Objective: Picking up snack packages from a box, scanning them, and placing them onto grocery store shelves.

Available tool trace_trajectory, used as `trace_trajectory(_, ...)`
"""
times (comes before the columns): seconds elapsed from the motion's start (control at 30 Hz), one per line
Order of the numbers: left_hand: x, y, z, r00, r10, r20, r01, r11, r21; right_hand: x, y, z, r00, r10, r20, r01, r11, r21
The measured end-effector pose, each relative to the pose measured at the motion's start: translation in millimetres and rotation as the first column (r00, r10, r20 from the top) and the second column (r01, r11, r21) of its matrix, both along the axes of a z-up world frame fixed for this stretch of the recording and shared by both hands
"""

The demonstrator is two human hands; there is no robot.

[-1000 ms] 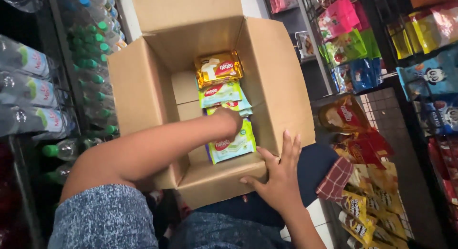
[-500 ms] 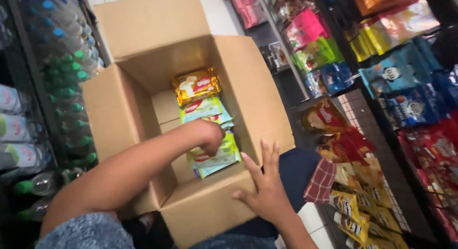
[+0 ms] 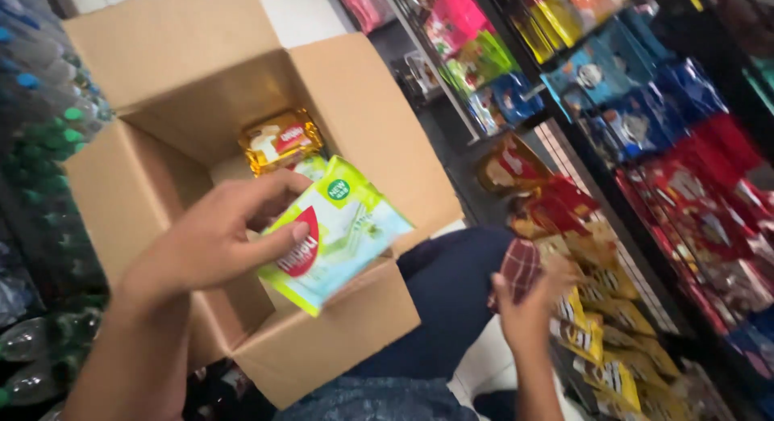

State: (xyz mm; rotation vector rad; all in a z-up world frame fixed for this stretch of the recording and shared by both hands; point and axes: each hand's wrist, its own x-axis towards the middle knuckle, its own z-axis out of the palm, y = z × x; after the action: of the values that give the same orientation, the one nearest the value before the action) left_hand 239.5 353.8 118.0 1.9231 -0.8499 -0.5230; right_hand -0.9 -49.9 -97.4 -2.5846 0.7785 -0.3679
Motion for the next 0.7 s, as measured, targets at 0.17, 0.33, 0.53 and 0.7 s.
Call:
trace_trajectory(0.17, -58, -50, -33, 0.847, -0.081, -0.525, -0.113, 0.938, -0.328, 15, 23, -16, 0.992, -0.024, 0.123, 0.002, 0.984, 0.176)
trace_trajectory(0.33, -118, -119, -65, 0.697, -0.209, -0.686, -0.088, 0.924, -0.371, -3, 5, -23, 0.978, -0.038, 0.206, 0.004, 0.986, 0.165)
trace_trajectory(0.53, -183, -213, -110, 0.499, -0.380, -0.779, -0.009, 0.896, -0.444, -75, -62, 4, 0.806, -0.519, 0.284, -0.132, 0.311, 0.941)
trace_trajectory(0.7, -223, -320, -126, 0.267, -0.490, -0.830, 0.009, 0.863, -0.506, -206, -135, -56, 0.566, -0.475, 0.674, -0.822, -0.256, 0.509)
